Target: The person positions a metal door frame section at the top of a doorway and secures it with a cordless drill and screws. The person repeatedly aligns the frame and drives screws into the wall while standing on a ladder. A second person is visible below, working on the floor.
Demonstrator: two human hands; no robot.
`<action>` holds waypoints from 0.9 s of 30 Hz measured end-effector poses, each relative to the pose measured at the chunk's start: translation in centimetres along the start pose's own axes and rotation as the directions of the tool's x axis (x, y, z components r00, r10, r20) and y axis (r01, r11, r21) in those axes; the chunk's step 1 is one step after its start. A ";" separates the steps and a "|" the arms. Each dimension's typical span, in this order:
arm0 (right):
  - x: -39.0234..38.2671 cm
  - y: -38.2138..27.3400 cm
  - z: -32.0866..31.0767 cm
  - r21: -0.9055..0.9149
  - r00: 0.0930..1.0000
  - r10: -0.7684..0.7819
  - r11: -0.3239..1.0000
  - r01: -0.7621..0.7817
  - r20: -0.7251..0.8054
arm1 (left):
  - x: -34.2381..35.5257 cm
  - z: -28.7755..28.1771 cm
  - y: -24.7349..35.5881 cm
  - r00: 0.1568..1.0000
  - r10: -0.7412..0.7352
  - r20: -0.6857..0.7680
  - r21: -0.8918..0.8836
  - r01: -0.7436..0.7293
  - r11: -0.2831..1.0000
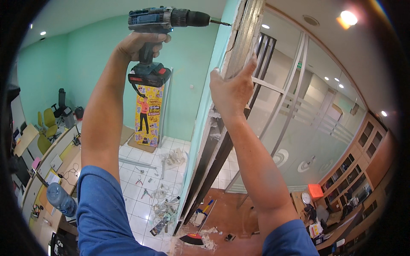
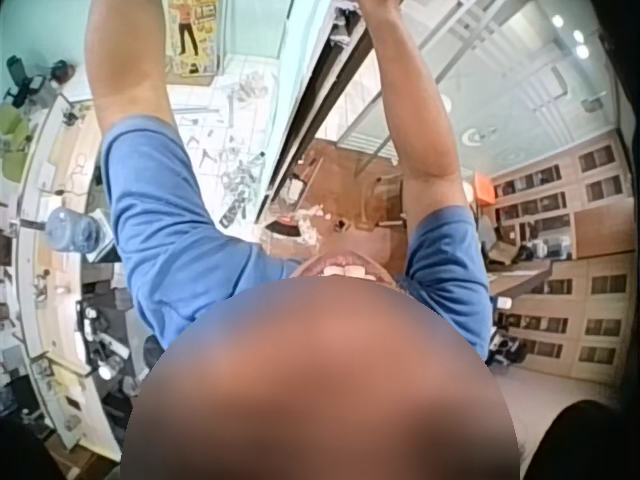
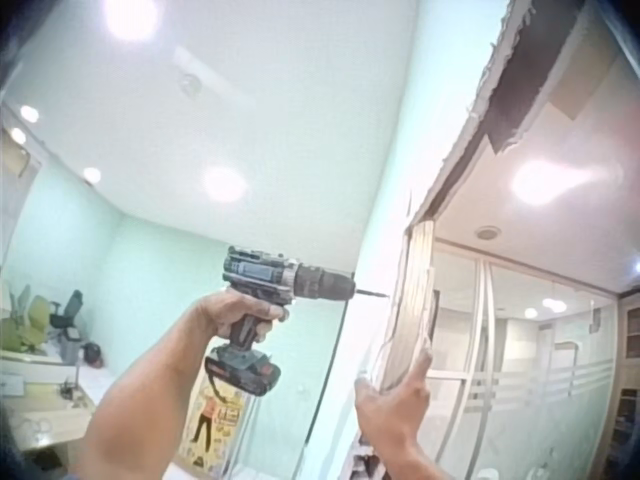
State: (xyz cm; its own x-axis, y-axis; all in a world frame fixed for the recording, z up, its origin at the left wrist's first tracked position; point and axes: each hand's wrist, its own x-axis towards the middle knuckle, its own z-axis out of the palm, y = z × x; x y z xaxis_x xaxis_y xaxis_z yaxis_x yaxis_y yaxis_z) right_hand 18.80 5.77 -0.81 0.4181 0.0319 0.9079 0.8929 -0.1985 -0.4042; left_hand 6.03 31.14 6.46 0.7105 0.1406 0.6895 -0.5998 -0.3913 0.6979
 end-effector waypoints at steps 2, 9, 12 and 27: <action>0.0 0.0 0.1 -0.005 1.000 -0.020 1.000 0.020 -0.012 | 0.0 0.1 -0.1 0.999 0.027 0.016 -0.017 -0.027 0.999; 0.0 0.1 0.1 -0.009 0.999 -0.029 1.000 0.029 -0.017 | 0.0 -0.1 0.3 0.999 0.038 0.026 0.052 -0.039 0.998; 0.0 0.1 0.1 -0.030 1.000 -0.015 0.999 0.014 -0.022 | 0.2 0.0 0.6 0.998 0.030 0.062 0.009 -0.031 0.999; -0.2 -0.7 -0.3 -0.042 1.000 0.024 0.999 -0.024 -0.010 | -0.9 1.1 1.8 1.000 -0.022 -0.003 0.017 0.022 1.000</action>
State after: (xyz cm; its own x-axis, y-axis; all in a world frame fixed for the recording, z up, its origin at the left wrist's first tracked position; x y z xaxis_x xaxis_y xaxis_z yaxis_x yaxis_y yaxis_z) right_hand 18.08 5.58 -0.64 0.4375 0.0173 0.8990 0.8746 -0.2404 -0.4210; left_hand 4.73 29.30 6.83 0.7224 0.1523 0.6745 -0.5775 -0.4037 0.7096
